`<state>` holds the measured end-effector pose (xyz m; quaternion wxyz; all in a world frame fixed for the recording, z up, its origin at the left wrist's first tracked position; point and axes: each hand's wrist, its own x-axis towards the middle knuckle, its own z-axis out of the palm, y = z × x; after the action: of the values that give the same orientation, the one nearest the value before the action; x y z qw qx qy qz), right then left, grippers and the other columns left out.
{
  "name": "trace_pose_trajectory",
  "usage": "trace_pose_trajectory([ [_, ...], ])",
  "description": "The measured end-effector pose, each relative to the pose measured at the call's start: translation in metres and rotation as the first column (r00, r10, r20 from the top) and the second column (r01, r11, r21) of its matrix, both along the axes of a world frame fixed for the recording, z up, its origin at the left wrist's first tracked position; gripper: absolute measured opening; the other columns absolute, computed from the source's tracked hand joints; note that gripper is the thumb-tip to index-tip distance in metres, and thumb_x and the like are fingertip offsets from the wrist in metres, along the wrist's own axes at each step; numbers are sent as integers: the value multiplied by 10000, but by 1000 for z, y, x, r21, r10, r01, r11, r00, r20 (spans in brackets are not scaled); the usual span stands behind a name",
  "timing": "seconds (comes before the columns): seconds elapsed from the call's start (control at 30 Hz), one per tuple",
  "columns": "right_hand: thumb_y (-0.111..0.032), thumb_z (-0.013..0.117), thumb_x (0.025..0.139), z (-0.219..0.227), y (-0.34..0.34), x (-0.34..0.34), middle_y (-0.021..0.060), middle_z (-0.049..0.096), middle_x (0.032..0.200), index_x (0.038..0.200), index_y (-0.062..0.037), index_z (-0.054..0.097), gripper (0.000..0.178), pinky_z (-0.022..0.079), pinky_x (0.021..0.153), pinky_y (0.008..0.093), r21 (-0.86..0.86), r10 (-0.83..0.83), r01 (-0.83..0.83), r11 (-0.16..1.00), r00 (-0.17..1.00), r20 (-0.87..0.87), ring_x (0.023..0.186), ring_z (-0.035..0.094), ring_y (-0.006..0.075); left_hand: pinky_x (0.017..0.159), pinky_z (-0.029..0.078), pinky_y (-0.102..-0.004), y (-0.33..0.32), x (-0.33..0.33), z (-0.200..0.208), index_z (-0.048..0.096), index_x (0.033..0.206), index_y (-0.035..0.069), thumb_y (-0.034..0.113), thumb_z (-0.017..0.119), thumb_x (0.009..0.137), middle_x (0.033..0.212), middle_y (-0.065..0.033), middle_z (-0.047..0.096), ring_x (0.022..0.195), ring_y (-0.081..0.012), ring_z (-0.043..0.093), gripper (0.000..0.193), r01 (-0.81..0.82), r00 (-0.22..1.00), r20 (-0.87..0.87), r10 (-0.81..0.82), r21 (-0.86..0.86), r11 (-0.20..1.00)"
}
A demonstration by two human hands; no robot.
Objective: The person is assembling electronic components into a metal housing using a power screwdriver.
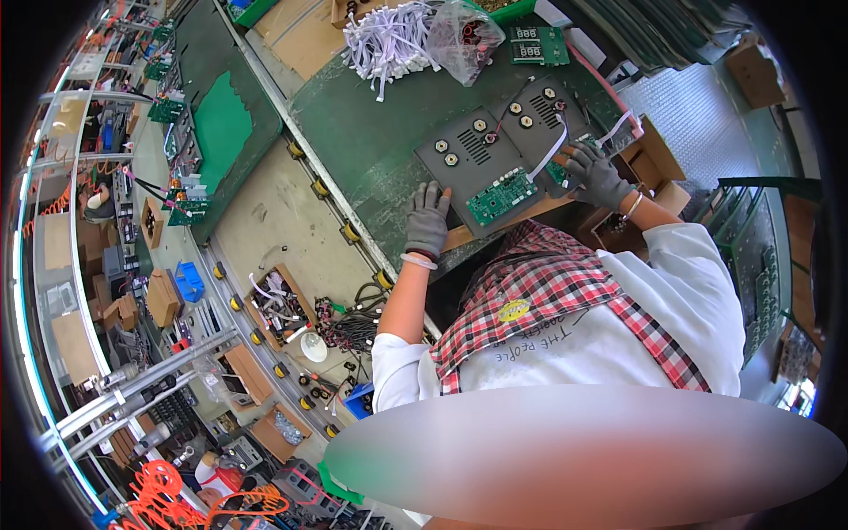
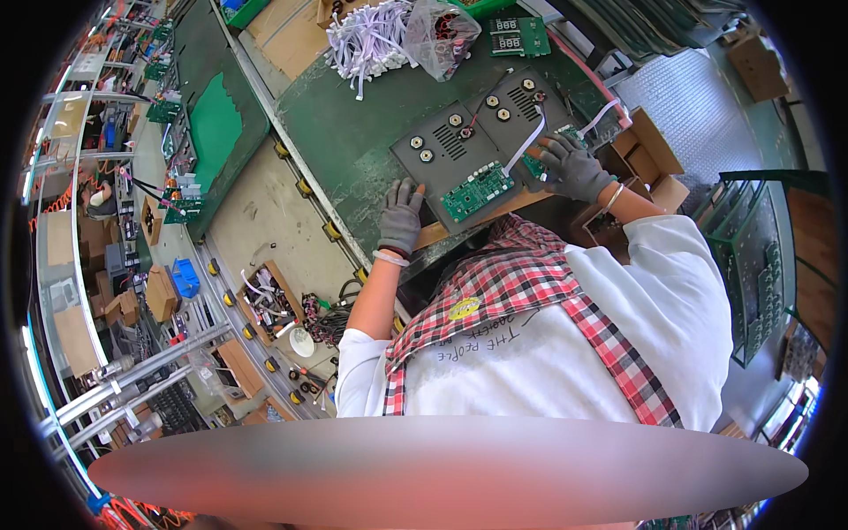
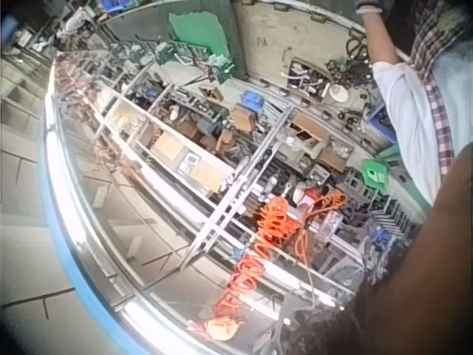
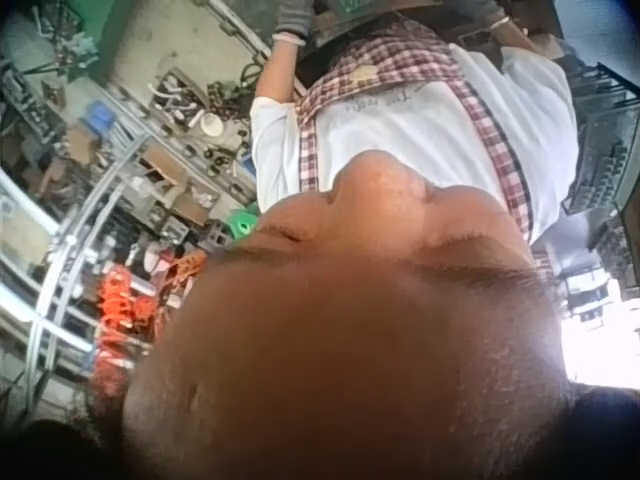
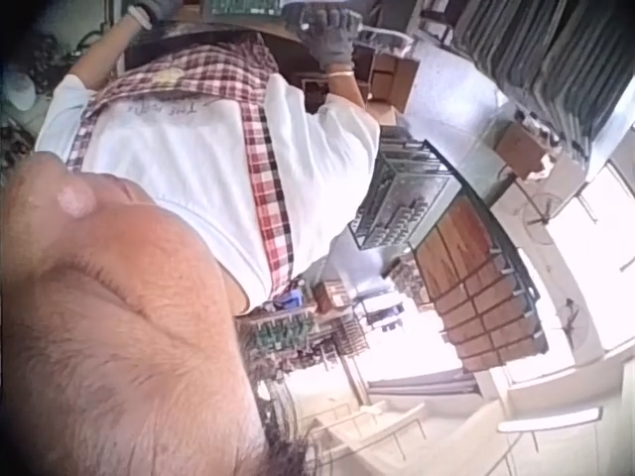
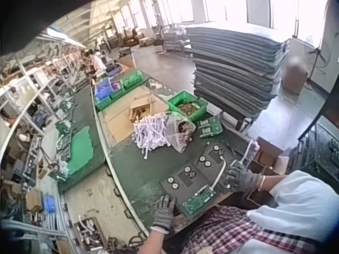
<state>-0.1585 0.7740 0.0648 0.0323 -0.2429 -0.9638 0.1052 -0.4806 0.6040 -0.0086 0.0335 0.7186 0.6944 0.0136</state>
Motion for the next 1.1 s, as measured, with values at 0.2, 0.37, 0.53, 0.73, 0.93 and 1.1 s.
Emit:
trace_pose_trajectory([
  [0.2,-336,740,490,-19,32,9,103,310,1294,1285,-200,319,910,108,1050,457,-49,75,-59,997,871,485,1251,216,304,1017,212,-433,31,0,-22,456,1163,124,130,415,766,1239,-98,399,1197,-266,324,399,175,984,17,-176,58,983],
  [0.37,-392,731,496,-28,49,3,109,321,1281,1312,-232,279,947,116,1042,467,-81,149,-127,989,888,434,1246,216,317,1011,208,-471,37,-6,-6,525,1036,128,148,466,748,1141,-77,478,1123,-251,411,294,236,965,87,-249,139,962],
  [0.53,-428,720,516,-16,65,-10,84,418,1194,1245,-214,395,827,224,972,451,-175,253,-186,967,796,550,1118,366,306,1003,222,-478,49,-9,70,561,889,133,182,563,648,1046,-40,529,1082,-243,453,246,260,934,176,-312,265,929],
  [0.73,-428,713,508,57,99,-39,107,534,1043,1170,-152,494,750,357,877,365,-344,360,-237,909,862,357,997,484,276,904,354,-448,56,-26,141,536,824,62,195,594,719,886,-94,569,869,-287,543,180,22,857,479,-187,328,944],
  [0.93,-364,655,656,98,144,-93,122,558,1088,1240,-95,441,677,412,793,343,-811,511,-78,580,810,287,931,550,232,646,427,-329,5,-59,113,552,913,0,355,470,860,791,-90,581,715,-203,555,368,-836,263,888,376,15,549],
  [1.1,-364,635,695,48,175,-133,103,571,1076,1215,-16,432,657,432,795,346,-947,526,321,20,802,283,938,549,192,687,439,-304,2,-69,45,567,983,6,402,433,874,892,-64,591,767,-152,553,433,-787,-316,924,213,-381,485],
])
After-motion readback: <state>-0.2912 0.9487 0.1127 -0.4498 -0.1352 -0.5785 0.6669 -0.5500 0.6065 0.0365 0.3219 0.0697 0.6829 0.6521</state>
